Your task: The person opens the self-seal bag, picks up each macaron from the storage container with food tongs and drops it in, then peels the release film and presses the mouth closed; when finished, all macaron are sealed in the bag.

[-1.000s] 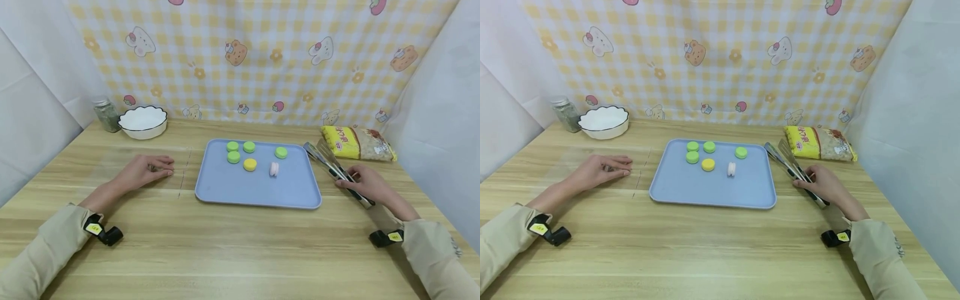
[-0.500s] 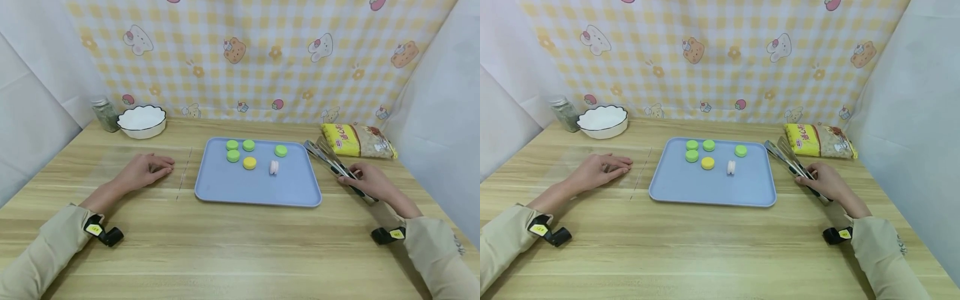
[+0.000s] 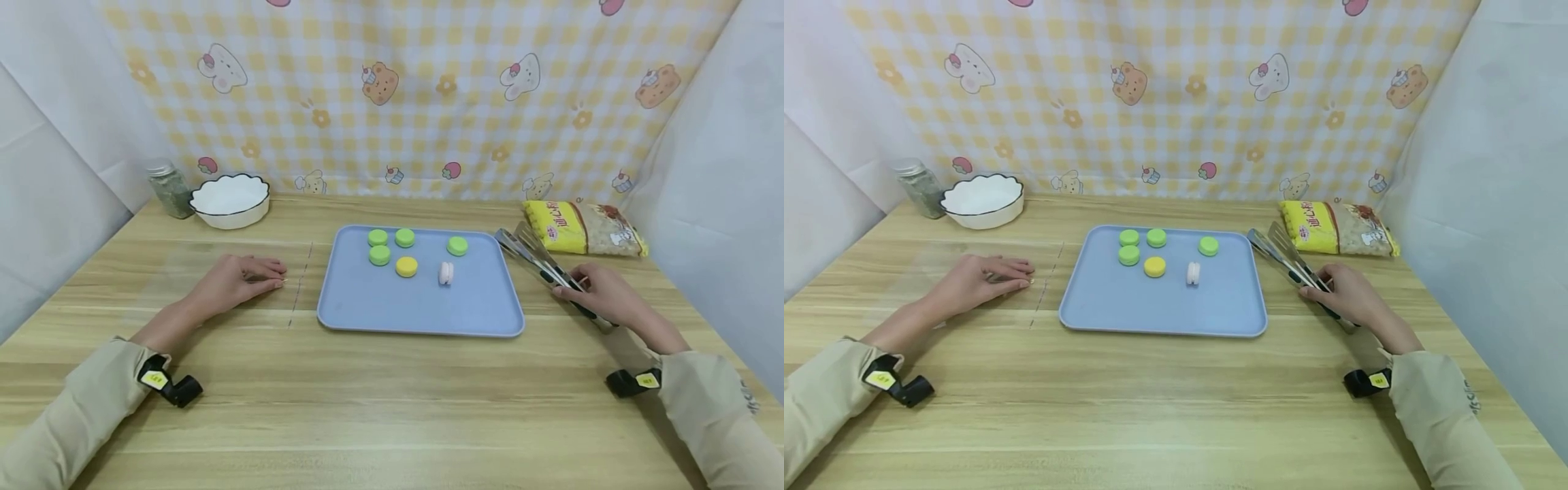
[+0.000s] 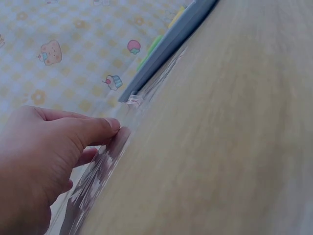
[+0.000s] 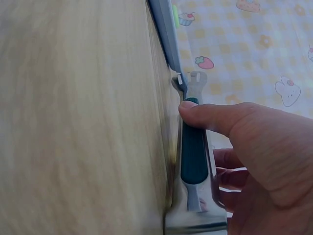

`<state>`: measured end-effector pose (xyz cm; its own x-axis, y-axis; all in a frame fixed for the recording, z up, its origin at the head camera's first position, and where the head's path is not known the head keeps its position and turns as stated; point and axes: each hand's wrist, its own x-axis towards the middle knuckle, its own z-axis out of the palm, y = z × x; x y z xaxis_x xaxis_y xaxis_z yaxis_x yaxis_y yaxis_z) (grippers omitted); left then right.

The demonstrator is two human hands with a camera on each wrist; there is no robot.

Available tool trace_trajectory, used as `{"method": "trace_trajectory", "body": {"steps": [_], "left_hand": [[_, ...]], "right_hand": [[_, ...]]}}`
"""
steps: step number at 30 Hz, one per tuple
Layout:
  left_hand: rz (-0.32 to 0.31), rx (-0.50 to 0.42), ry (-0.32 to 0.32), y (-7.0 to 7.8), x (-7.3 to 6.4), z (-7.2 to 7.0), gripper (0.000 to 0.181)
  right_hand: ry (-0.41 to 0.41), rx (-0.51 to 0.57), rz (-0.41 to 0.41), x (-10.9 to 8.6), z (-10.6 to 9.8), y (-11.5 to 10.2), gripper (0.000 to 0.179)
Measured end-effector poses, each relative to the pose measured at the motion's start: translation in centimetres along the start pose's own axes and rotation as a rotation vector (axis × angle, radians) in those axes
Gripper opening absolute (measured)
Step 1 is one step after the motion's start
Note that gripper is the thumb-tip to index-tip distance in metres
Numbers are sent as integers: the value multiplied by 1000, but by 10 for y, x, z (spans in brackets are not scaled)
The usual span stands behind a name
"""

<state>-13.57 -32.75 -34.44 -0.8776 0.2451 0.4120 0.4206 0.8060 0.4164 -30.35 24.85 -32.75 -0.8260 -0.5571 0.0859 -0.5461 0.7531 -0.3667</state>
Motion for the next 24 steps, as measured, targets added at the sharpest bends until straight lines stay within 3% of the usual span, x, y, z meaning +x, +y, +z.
{"method": "trace_trajectory", "body": {"steps": [8, 17, 24], "left_hand": [[-11, 34, 10, 2, 1, 1, 10], [-84, 23, 68, 5, 1, 1, 7], [-107, 22, 76, 6, 0, 2, 3]], "right_hand": [[-1, -1, 1, 0, 1, 1, 47], [-9, 1, 22, 0, 1, 2, 48], [-10, -3, 20, 1, 1, 1, 48]]}}
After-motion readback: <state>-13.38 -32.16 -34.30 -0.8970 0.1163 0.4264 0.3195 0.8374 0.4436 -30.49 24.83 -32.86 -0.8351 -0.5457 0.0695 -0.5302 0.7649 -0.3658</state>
